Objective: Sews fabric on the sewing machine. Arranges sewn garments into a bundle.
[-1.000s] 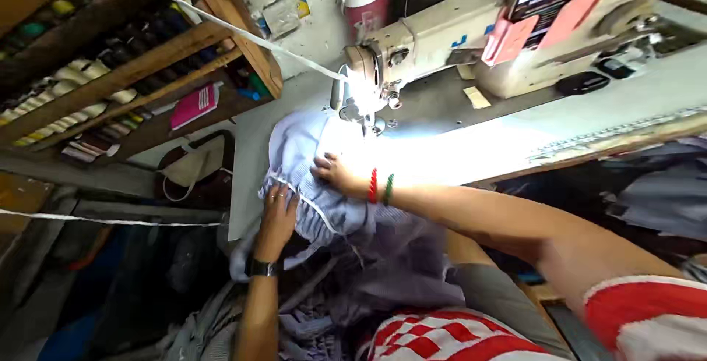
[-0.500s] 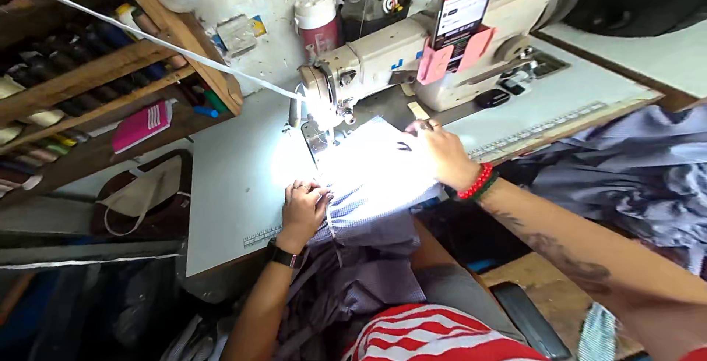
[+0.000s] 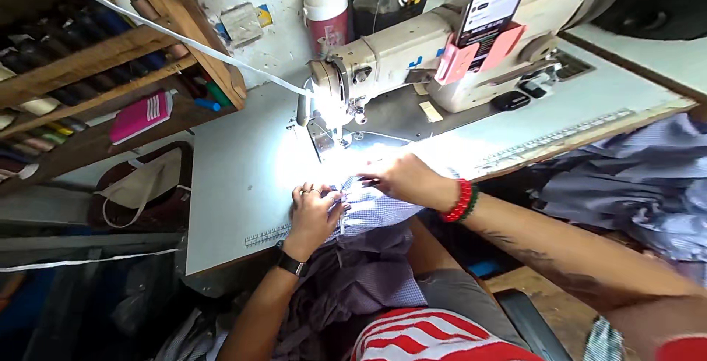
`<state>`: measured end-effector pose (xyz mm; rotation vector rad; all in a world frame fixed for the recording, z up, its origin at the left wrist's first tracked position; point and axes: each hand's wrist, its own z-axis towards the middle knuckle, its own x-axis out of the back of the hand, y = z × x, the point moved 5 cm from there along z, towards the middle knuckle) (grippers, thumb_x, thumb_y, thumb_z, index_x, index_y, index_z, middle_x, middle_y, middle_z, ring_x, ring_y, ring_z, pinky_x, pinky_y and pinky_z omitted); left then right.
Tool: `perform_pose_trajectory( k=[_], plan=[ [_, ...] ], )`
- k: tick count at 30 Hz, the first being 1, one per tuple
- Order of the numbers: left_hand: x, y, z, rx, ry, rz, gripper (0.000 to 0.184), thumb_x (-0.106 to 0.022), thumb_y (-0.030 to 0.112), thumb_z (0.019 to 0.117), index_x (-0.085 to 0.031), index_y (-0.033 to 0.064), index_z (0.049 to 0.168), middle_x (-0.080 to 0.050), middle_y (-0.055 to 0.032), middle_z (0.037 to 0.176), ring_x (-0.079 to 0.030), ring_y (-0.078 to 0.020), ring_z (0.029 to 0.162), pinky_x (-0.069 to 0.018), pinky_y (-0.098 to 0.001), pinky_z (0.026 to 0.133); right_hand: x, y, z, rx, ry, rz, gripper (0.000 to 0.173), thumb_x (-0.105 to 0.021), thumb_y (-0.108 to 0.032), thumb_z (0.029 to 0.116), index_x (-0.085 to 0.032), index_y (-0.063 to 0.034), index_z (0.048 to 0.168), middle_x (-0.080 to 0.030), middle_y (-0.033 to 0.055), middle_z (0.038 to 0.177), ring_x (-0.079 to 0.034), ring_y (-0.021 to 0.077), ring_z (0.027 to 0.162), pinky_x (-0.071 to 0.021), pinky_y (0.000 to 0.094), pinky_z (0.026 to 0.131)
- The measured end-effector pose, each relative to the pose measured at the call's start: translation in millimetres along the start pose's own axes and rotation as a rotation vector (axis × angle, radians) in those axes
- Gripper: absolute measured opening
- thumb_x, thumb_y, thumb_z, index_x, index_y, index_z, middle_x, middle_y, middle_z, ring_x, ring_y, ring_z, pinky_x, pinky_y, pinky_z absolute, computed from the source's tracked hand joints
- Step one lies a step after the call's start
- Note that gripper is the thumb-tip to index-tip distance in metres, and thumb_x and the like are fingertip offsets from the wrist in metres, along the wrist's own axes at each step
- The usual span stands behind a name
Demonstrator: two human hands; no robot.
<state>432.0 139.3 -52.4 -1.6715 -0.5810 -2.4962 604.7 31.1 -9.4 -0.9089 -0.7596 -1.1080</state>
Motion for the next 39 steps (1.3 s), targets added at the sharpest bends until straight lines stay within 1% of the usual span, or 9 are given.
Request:
perform_pose_trajectory(
  k=[3,9,14,16,20,25,29,33,39],
  plan=[
    [4.2,-4.1,-6.0,0.015,-0.019,0.011,0.030,-0.059,0.046,0.0995,-0.078,0.0282,0.114,-0.071,-0.0065,0.114,-0.061,-0.0300,0.118,-0.0331,-0.0634,0.108,-31.4,-11.8,30.1,0.084,-0.052,0.123,0.019,-0.065,-0.014,0.0945,-0.078,-0.0188,0.108,-0.075,0.0078,0.100,-0.072,0.0257,0.084,-0.0583,0.0480,0.069],
    [5.5,-10.8,-7.3,-0.001,-0.007,0.014,0.030,-0.059,0.050,0.0989,-0.078,0.0339,0.115,-0.069,-0.0033,0.112,-0.060,-0.0253,0.116,-0.0330,-0.0598,0.107,-51.4,8.3,70.5,-0.218,-0.175,0.242,0.025,-0.064,-0.014,0.0917,-0.073,-0.0127,0.115,-0.068,0.0113,0.110,-0.068,0.0293,0.099,-0.0560,0.0527,0.078],
    [5.3,-21.3,-7.9,0.045,-0.026,0.000,0.032,-0.056,0.054,0.0992,-0.076,0.0358,0.117,-0.068,-0.0031,0.114,-0.058,-0.0253,0.117,-0.0315,-0.0598,0.107,-17.9,46.0,16.3,-0.296,-0.165,0.071,0.021,-0.076,-0.025,0.0873,-0.073,-0.0146,0.106,-0.068,0.0082,0.103,-0.069,0.0270,0.089,-0.0573,0.0521,0.070],
    [5.0,-22.0,-7.3,0.047,-0.033,0.001,0.034,-0.055,0.055,0.0994,-0.075,0.0347,0.119,-0.067,-0.0037,0.114,-0.058,-0.0255,0.118,-0.0319,-0.0594,0.107,-3.2,83.8,-16.7,-0.436,-0.205,0.076,0.015,-0.077,-0.013,0.0872,-0.074,-0.0157,0.102,-0.067,0.0094,0.099,-0.068,0.0306,0.085,-0.0561,0.0574,0.069],
    [3.8,-19.3,-4.9,0.054,-0.041,0.016,0.034,-0.053,0.053,0.1004,-0.074,0.0336,0.120,-0.064,-0.0073,0.117,-0.057,-0.0282,0.118,-0.0314,-0.0606,0.106,36.1,132.4,-52.1,-0.698,-0.157,-0.159,0.019,-0.075,-0.018,0.0944,-0.070,-0.0023,0.103,-0.066,0.0286,0.106,-0.067,0.0508,0.093,-0.0523,0.0701,0.070],
    [2.9,-18.8,-2.6,0.070,-0.065,0.012,0.034,-0.053,0.053,0.1007,-0.074,0.0342,0.120,-0.063,-0.0065,0.118,-0.054,-0.0273,0.122,-0.0291,-0.0583,0.109,24.2,35.8,5.7,-0.256,0.045,0.122,0.017,-0.070,-0.005,0.0846,-0.076,-0.0065,0.101,-0.070,0.0124,0.100,-0.070,0.0290,0.088,-0.0578,0.0530,0.073],
    [3.5,-17.4,-3.3,0.060,-0.058,0.010,0.034,-0.055,0.052,0.1003,-0.074,0.0312,0.119,-0.064,-0.0070,0.117,-0.055,-0.0270,0.120,-0.0285,-0.0590,0.109,-34.4,-4.6,49.0,-0.110,-0.204,0.346,0.017,-0.065,-0.023,0.0987,-0.074,-0.0139,0.110,-0.073,0.0033,0.098,-0.070,0.0164,0.091,-0.0568,0.0418,0.082],
    [7.8,-15.3,-4.9,0.048,-0.046,0.037,0.032,-0.056,0.051,0.1002,-0.076,0.0332,0.118,-0.064,-0.0055,0.122,-0.054,-0.0281,0.123,-0.0295,-0.0606,0.108,-60.6,14.5,83.0,-0.232,-0.226,0.235,0.014,-0.063,-0.010,0.0934,-0.073,-0.0052,0.103,-0.069,0.0135,0.103,-0.068,0.0312,0.100,-0.0554,0.0533,0.082],
    [10.1,-28.0,4.5,0.048,-0.144,0.047,0.039,-0.050,0.051,0.1022,-0.073,0.0278,0.123,-0.057,0.0079,0.150,-0.041,-0.0245,0.147,-0.0227,-0.0658,0.114,-83.3,23.6,91.3,-0.354,-0.056,0.185,0.017,-0.065,-0.017,0.0946,-0.074,-0.0068,0.104,-0.071,0.0138,0.102,-0.070,0.0332,0.099,-0.0561,0.0560,0.081]
  ],
)
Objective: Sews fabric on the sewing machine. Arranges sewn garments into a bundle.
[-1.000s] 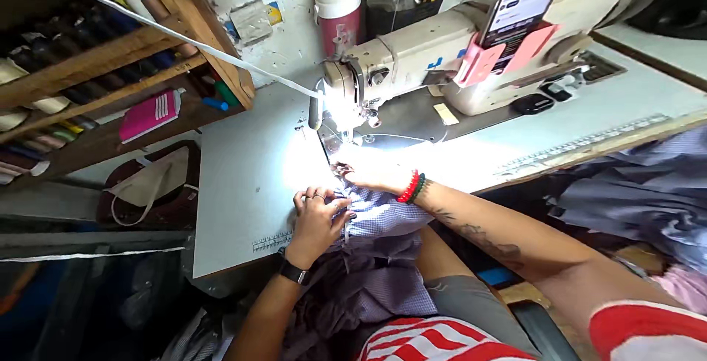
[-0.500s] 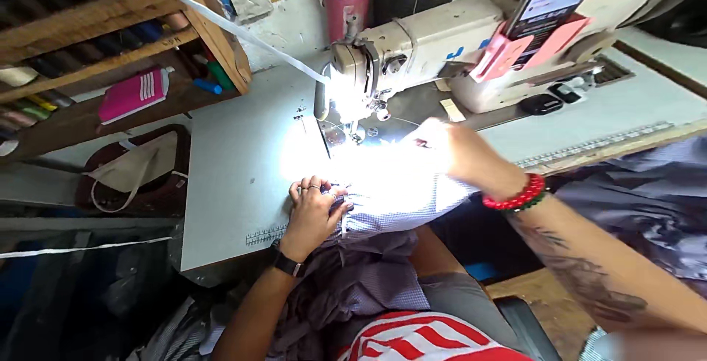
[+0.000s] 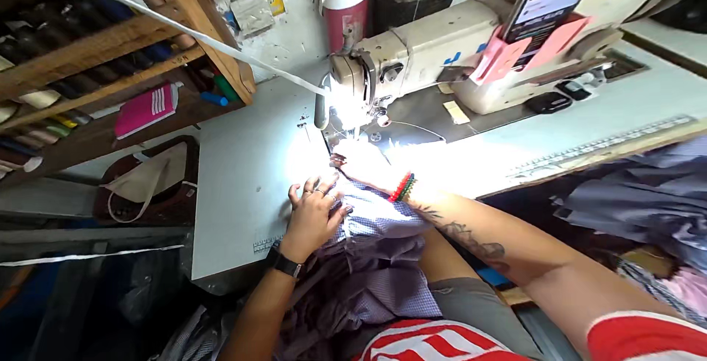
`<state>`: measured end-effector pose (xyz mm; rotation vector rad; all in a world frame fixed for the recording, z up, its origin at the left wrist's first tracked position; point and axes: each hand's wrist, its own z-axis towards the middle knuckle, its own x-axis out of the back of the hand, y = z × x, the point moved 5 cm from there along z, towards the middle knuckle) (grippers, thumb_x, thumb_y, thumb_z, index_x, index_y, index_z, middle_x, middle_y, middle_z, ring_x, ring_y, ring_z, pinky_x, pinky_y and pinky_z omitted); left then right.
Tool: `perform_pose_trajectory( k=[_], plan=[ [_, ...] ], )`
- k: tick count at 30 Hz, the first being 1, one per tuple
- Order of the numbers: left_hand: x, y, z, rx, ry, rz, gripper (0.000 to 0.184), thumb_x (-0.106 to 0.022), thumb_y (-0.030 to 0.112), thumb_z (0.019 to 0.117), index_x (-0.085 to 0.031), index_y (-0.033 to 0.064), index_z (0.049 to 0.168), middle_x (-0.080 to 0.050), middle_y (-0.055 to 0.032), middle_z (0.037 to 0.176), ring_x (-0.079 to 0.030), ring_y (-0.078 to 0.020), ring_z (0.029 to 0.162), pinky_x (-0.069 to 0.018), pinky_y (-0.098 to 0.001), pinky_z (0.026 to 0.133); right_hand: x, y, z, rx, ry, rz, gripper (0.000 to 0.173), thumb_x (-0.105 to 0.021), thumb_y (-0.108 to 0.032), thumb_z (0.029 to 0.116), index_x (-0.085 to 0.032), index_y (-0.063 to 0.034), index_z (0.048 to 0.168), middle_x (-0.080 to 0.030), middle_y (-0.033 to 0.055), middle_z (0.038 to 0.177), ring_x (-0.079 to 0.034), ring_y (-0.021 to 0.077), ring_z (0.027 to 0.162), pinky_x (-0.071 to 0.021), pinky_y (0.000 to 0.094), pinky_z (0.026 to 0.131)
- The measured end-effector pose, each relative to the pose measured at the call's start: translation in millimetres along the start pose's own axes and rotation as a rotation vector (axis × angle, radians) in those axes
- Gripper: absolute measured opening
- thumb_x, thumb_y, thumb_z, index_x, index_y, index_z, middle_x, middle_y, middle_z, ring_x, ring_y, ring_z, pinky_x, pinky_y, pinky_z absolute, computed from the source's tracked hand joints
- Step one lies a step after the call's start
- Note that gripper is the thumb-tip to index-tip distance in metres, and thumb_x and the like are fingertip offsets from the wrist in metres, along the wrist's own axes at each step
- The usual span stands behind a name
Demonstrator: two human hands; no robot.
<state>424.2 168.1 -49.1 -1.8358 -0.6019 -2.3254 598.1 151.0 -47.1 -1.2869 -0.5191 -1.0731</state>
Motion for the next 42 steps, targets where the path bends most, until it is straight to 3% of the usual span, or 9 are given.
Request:
perform_pose_trajectory(
  k=[11,15,21,27,30,33,37,40,42],
  plan=[
    [7.4,-7.7,29.7,-0.037,-0.017,0.270,0.048,-0.040,0.052,0.1043,-0.070,0.0237,0.128,-0.063,0.0058,0.141,-0.051,-0.0281,0.136,-0.0235,-0.0673,0.113,60.7,15.6,-85.7,0.042,0.136,-0.255,0.019,-0.069,-0.014,0.0878,-0.075,-0.0085,0.105,-0.072,0.0165,0.094,-0.071,0.0372,0.087,-0.0542,0.0580,0.066],
    [6.5,-20.5,51.7,-0.014,-0.033,0.269,0.048,-0.041,0.054,0.1033,-0.069,0.0252,0.130,-0.060,0.0065,0.144,-0.045,-0.0280,0.142,-0.0182,-0.0681,0.117,65.1,66.6,-80.0,-0.084,-0.005,-0.285,0.040,-0.058,-0.019,0.1037,-0.061,-0.0145,0.144,-0.056,0.0096,0.151,-0.056,0.0332,0.137,-0.0514,0.0588,0.102],
    [6.1,-38.9,77.9,0.063,-0.051,0.183,0.049,-0.038,0.050,0.1038,-0.063,0.0260,0.138,-0.057,0.0050,0.148,-0.041,-0.0286,0.146,-0.0093,-0.0756,0.115,71.2,87.6,-33.1,-0.062,-0.045,-0.223,0.036,-0.055,-0.019,0.1056,-0.065,-0.0267,0.139,-0.057,0.0072,0.151,-0.055,0.0336,0.138,-0.0519,0.0604,0.100],
    [6.6,-23.0,63.7,0.156,-0.395,0.115,0.053,-0.037,0.050,0.1055,-0.045,0.0347,0.156,-0.027,0.0017,0.170,-0.006,-0.0378,0.159,0.0062,-0.0807,0.113,74.2,60.1,-65.3,-0.070,0.039,-0.203,0.037,-0.060,-0.010,0.0977,-0.066,-0.0077,0.134,-0.064,0.0158,0.137,-0.066,0.0324,0.119,-0.0556,0.0520,0.090],
    [0.8,-14.2,58.4,0.018,-0.252,0.169,0.047,-0.044,0.037,0.1061,-0.054,0.0264,0.151,-0.036,-0.0035,0.166,-0.017,-0.0366,0.158,0.0029,-0.0813,0.114,65.0,80.1,-72.6,-0.211,-0.087,-0.201,0.049,-0.056,-0.012,0.1034,-0.053,-0.0174,0.152,-0.045,0.0102,0.161,-0.058,0.0353,0.133,-0.0519,0.0580,0.098],
    [-1.9,-3.7,51.5,-0.008,-0.383,0.083,0.049,-0.039,0.036,0.1071,-0.054,0.0205,0.151,-0.039,-0.0047,0.164,-0.019,-0.0308,0.158,0.0046,-0.0753,0.118,71.7,62.5,-90.9,0.023,0.001,-0.331,0.030,-0.069,-0.014,0.0898,-0.071,-0.0015,0.117,-0.066,0.0261,0.124,-0.069,0.0394,0.105,-0.0575,0.0538,0.078],
    [-7.3,-7.7,49.3,0.000,-0.337,0.118,0.049,-0.040,0.034,0.1077,-0.048,0.0224,0.155,-0.036,-0.0050,0.165,-0.014,-0.0334,0.158,0.0044,-0.0763,0.118,76.8,77.4,-84.8,-0.166,-0.176,-0.301,0.048,-0.064,-0.024,0.0994,-0.058,-0.0127,0.146,-0.054,0.0160,0.152,-0.062,0.0405,0.124,-0.0546,0.0602,0.092],
    [-0.6,-0.9,47.3,0.009,-0.437,0.039,0.054,-0.034,0.037,0.1085,-0.039,0.0196,0.160,-0.029,-0.0032,0.169,-0.011,-0.0292,0.159,0.0055,-0.0720,0.120,77.8,61.6,-97.8,0.112,-0.006,-0.313,0.018,-0.070,-0.016,0.0879,-0.074,-0.0070,0.103,-0.071,0.0181,0.094,-0.070,0.0354,0.084,-0.0553,0.0547,0.066],
    [-2.4,-8.5,48.0,0.027,-0.381,0.044,0.053,-0.033,0.038,0.1093,-0.044,0.0189,0.157,-0.033,-0.0063,0.167,-0.012,-0.0325,0.159,0.0033,-0.0731,0.120,79.7,65.7,-103.6,-0.059,-0.089,-0.210,0.017,-0.073,-0.009,0.0901,-0.074,0.0003,0.105,-0.071,0.0227,0.097,-0.069,0.0407,0.090,-0.0538,0.0599,0.075]
  ],
)
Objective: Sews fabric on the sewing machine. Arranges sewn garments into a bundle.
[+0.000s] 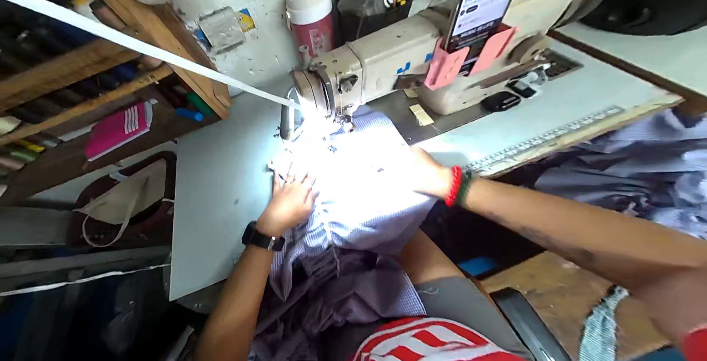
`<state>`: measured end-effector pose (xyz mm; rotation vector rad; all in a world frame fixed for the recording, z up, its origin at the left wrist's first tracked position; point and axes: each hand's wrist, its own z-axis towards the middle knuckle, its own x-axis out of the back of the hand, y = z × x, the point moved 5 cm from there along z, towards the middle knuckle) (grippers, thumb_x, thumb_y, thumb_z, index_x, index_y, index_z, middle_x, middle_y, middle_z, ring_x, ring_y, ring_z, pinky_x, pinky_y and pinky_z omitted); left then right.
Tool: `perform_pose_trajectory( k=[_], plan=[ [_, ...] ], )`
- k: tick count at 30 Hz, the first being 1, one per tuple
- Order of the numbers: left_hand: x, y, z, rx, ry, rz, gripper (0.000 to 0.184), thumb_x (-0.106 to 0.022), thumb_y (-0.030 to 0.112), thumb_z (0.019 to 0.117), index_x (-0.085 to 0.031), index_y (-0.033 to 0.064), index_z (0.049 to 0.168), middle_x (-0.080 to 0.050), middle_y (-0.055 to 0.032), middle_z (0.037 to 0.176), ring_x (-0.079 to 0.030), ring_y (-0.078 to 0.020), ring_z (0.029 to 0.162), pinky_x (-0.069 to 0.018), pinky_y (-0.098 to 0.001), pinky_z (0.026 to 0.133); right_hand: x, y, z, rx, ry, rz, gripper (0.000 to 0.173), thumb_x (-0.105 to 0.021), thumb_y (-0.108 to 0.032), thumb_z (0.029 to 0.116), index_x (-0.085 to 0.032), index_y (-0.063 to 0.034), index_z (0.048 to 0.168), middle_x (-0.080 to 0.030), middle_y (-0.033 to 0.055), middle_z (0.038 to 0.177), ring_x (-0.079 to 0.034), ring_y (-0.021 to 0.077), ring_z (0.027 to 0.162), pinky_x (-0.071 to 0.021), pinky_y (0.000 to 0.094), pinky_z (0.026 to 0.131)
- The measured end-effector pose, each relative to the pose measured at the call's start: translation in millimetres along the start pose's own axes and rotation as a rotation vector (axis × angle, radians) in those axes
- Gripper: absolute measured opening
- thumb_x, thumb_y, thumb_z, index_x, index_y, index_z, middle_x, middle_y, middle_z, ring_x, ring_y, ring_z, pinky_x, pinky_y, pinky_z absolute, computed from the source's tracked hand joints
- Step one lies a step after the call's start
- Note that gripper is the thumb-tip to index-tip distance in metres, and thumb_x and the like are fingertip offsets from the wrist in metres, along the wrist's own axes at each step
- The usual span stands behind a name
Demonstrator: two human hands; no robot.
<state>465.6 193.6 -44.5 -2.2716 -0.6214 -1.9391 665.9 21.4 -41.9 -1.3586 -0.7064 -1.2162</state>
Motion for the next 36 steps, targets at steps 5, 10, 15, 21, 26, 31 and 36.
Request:
perform_pose_trajectory(
  k=[5,10,15,21,26,31,36],
  plan=[
    [0.9,7.1,-1.9,-0.021,-0.027,-0.018,0.052,-0.035,0.035,0.1084,-0.045,0.0178,0.156,-0.032,-0.0032,0.168,-0.016,-0.0282,0.159,0.0019,-0.0711,0.121,-3.9,-10.4,-5.8,0.191,0.071,-0.069,0.017,-0.068,-0.014,0.0902,-0.074,-0.0037,0.103,-0.072,0.0197,0.099,-0.070,0.0377,0.095,-0.0564,0.0570,0.077],
    [-3.0,12.2,-4.0,-0.040,0.001,0.021,0.052,-0.041,0.031,0.1061,-0.045,0.0167,0.156,-0.032,-0.0043,0.168,-0.019,-0.0305,0.158,0.0005,-0.0741,0.120,-0.8,-13.4,-8.6,0.148,0.064,-0.044,0.020,-0.067,-0.010,0.0909,-0.073,-0.0008,0.108,-0.070,0.0213,0.109,-0.068,0.0383,0.102,-0.0553,0.0563,0.081],
    [-3.0,3.1,-2.4,0.006,0.008,0.043,0.052,-0.037,0.033,0.1076,-0.046,0.0173,0.156,-0.031,-0.0070,0.168,-0.014,-0.0340,0.158,0.0014,-0.0740,0.120,-5.1,-2.1,-6.4,0.011,-0.089,-0.132,0.027,-0.068,-0.009,0.0935,-0.072,-0.0006,0.119,-0.066,0.0248,0.128,-0.065,0.0421,0.113,-0.0538,0.0575,0.088],
    [-1.3,4.1,-4.6,0.005,-0.028,0.030,0.053,-0.033,0.037,0.1092,-0.040,0.0207,0.159,-0.031,-0.0038,0.168,-0.011,-0.0330,0.159,0.0025,-0.0733,0.120,-4.4,-3.4,-10.3,0.108,-0.039,-0.079,0.021,-0.069,-0.011,0.0929,-0.073,-0.0013,0.110,-0.071,0.0220,0.111,-0.069,0.0405,0.103,-0.0551,0.0591,0.081],
    [0.3,12.4,-10.5,-0.042,-0.057,-0.001,0.055,-0.036,0.039,0.1081,-0.039,0.0195,0.160,-0.031,-0.0010,0.168,-0.018,-0.0284,0.158,0.0037,-0.0724,0.120,1.3,-14.6,-16.4,0.247,0.042,-0.083,0.019,-0.062,-0.013,0.0922,-0.074,-0.0088,0.107,-0.073,0.0158,0.100,-0.071,0.0348,0.095,-0.0564,0.0557,0.077],
    [-1.1,23.2,-14.1,-0.097,0.004,0.094,0.052,-0.040,0.030,0.1063,-0.045,0.0175,0.157,-0.031,-0.0011,0.168,-0.019,-0.0283,0.158,0.0002,-0.0736,0.120,3.4,-11.7,-17.9,0.151,0.015,-0.014,0.022,-0.065,-0.013,0.0930,-0.074,-0.0058,0.112,-0.071,0.0197,0.112,-0.070,0.0383,0.101,-0.0562,0.0574,0.082],
    [-3.4,16.9,-16.1,-0.101,0.061,0.084,0.050,-0.041,0.028,0.1057,-0.050,0.0157,0.153,-0.041,-0.0074,0.163,-0.026,-0.0356,0.155,-0.0028,-0.0773,0.118,-0.5,-3.1,-19.9,0.065,-0.087,-0.089,0.028,-0.065,-0.015,0.0955,-0.071,-0.0014,0.119,-0.069,0.0226,0.121,-0.067,0.0407,0.112,-0.0546,0.0592,0.087]
  ],
)
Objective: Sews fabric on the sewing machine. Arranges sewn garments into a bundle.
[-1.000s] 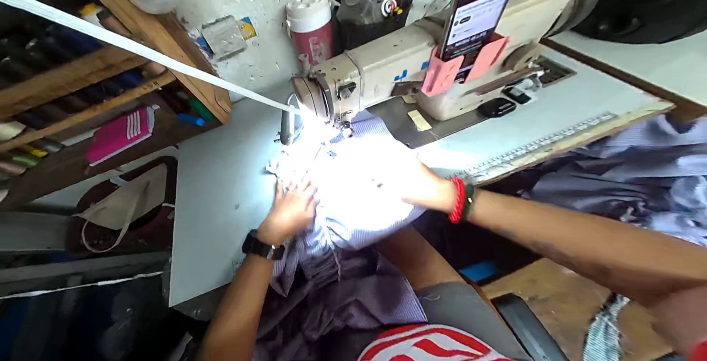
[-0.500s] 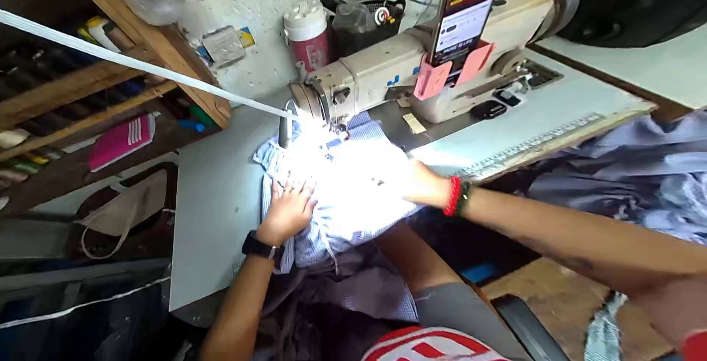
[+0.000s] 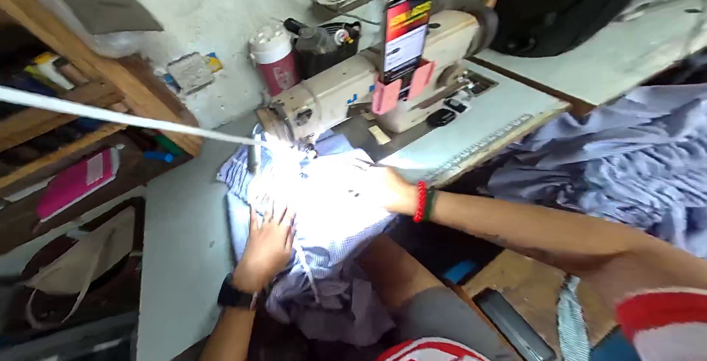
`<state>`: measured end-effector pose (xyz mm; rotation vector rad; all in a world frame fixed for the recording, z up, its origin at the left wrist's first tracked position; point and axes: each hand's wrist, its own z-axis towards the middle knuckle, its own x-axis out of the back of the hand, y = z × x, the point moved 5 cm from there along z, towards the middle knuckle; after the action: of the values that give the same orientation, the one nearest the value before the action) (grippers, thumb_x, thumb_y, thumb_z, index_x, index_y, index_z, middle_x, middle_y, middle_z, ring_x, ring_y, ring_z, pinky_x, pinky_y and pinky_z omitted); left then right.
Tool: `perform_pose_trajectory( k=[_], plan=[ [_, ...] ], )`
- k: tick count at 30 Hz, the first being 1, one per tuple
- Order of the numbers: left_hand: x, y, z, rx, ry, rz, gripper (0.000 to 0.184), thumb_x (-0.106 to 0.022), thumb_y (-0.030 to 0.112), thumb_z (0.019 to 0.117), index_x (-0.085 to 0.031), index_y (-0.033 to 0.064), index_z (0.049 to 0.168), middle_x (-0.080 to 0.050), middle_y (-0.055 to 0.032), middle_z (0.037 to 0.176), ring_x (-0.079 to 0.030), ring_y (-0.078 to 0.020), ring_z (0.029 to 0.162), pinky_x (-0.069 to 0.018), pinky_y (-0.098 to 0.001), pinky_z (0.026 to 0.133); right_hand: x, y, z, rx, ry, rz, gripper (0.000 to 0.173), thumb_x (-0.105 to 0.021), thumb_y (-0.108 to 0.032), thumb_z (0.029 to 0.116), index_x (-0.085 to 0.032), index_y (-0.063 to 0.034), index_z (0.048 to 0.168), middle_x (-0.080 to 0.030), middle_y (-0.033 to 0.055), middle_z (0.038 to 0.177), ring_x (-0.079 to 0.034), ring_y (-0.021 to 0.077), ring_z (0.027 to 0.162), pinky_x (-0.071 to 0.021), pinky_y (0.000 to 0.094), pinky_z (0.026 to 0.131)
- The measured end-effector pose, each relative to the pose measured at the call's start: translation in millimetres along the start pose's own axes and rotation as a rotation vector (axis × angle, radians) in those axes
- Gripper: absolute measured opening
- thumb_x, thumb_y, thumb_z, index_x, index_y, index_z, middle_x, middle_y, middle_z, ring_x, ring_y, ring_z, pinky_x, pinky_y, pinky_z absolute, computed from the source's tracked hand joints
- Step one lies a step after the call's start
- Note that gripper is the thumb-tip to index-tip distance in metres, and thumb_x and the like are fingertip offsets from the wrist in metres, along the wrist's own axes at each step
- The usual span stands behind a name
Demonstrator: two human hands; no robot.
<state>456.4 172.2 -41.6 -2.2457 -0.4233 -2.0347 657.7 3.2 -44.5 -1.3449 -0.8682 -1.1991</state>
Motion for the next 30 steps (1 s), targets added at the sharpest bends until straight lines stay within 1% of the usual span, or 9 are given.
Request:
perform_pose_trajectory(
  k=[3,7,10,14,17,21,24,28,30],
  plan=[
    [-0.4,4.4,-0.5,-0.046,-0.017,-0.035,0.053,-0.038,0.030,0.1064,-0.046,0.0128,0.155,-0.037,-0.0064,0.165,-0.026,-0.0321,0.156,-0.0028,-0.0762,0.118,2.4,-11.9,-5.4,0.240,0.212,-0.035,0.015,-0.065,-0.015,0.0926,-0.073,-0.0076,0.102,-0.073,0.0138,0.099,-0.071,0.0321,0.096,-0.0589,0.0522,0.079],
    [1.7,-3.9,0.3,-0.044,0.072,-0.024,0.050,-0.042,0.026,0.1042,-0.054,0.0093,0.150,-0.043,-0.0135,0.160,-0.029,-0.0416,0.153,-0.0050,-0.0806,0.115,1.5,0.2,5.5,0.048,-0.027,0.060,0.033,-0.065,-0.014,0.0966,-0.068,0.0007,0.127,-0.062,0.0252,0.136,-0.057,0.0443,0.129,-0.0488,0.0606,0.101],
    [-0.8,-1.9,-0.8,-0.059,0.061,-0.051,0.055,-0.036,0.034,0.1058,-0.050,0.0088,0.152,-0.041,-0.0084,0.162,-0.027,-0.0360,0.155,-0.0061,-0.0765,0.118,1.8,-13.1,2.4,0.243,0.167,-0.013,0.019,-0.068,-0.016,0.0892,-0.073,-0.0085,0.106,-0.073,0.0144,0.102,-0.071,0.0346,0.098,-0.0580,0.0545,0.080],
    [-0.1,-3.9,-2.6,-0.073,0.100,-0.060,0.050,-0.042,0.026,0.1028,-0.056,0.0086,0.147,-0.046,-0.0103,0.159,-0.033,-0.0381,0.152,-0.0119,-0.0765,0.117,1.0,0.8,9.6,-0.003,0.017,0.088,0.034,-0.063,-0.014,0.0978,-0.067,-0.0018,0.129,-0.056,0.0247,0.144,-0.056,0.0421,0.132,-0.0499,0.0593,0.101],
    [-1.1,-0.5,-2.9,-0.039,-0.012,-0.109,0.054,-0.038,0.033,0.1059,-0.046,0.0120,0.155,-0.034,-0.0051,0.166,-0.021,-0.0313,0.157,-0.0072,-0.0718,0.121,-1.9,-12.8,0.9,0.180,0.193,-0.001,0.017,-0.064,-0.016,0.0918,-0.073,-0.0096,0.105,-0.073,0.0148,0.103,-0.071,0.0335,0.097,-0.0585,0.0540,0.078],
    [-0.8,-3.6,-3.2,0.003,-0.025,-0.060,0.053,-0.041,0.032,0.1063,-0.045,0.0153,0.156,-0.035,-0.0028,0.167,-0.019,-0.0314,0.158,-0.0027,-0.0728,0.121,-4.8,1.5,8.7,0.027,0.061,-0.013,0.029,-0.062,-0.013,0.0966,-0.071,-0.0069,0.124,-0.066,0.0202,0.131,-0.061,0.0405,0.126,-0.0529,0.0597,0.096],
    [1.4,-1.3,-2.2,-0.004,-0.056,-0.083,0.058,-0.042,0.042,0.1060,-0.043,0.0156,0.157,-0.033,-0.0020,0.167,-0.017,-0.0296,0.158,-0.0023,-0.0714,0.121,-0.8,-9.4,4.2,0.182,0.207,-0.026,0.022,-0.063,-0.015,0.0910,-0.073,-0.0091,0.109,-0.073,0.0164,0.102,-0.071,0.0363,0.098,-0.0578,0.0554,0.077],
    [-0.2,-0.3,-0.7,0.006,-0.026,-0.032,0.053,-0.042,0.033,0.1062,-0.045,0.0163,0.156,-0.035,-0.0049,0.166,-0.018,-0.0342,0.158,-0.0008,-0.0745,0.120,-7.4,5.5,6.8,-0.023,0.082,0.116,0.032,-0.064,-0.012,0.0961,-0.069,-0.0007,0.126,-0.064,0.0223,0.133,-0.063,0.0391,0.120,-0.0533,0.0564,0.096],
    [1.5,2.9,-2.9,-0.057,-0.007,-0.054,0.054,-0.043,0.035,0.1052,-0.047,0.0117,0.154,-0.036,-0.0055,0.166,-0.022,-0.0320,0.157,-0.0038,-0.0743,0.119,-4.4,-10.7,2.4,0.161,0.233,0.040,0.020,-0.065,-0.015,0.0917,-0.074,-0.0072,0.108,-0.073,0.0158,0.102,-0.071,0.0332,0.096,-0.0582,0.0523,0.080]
  ],
)
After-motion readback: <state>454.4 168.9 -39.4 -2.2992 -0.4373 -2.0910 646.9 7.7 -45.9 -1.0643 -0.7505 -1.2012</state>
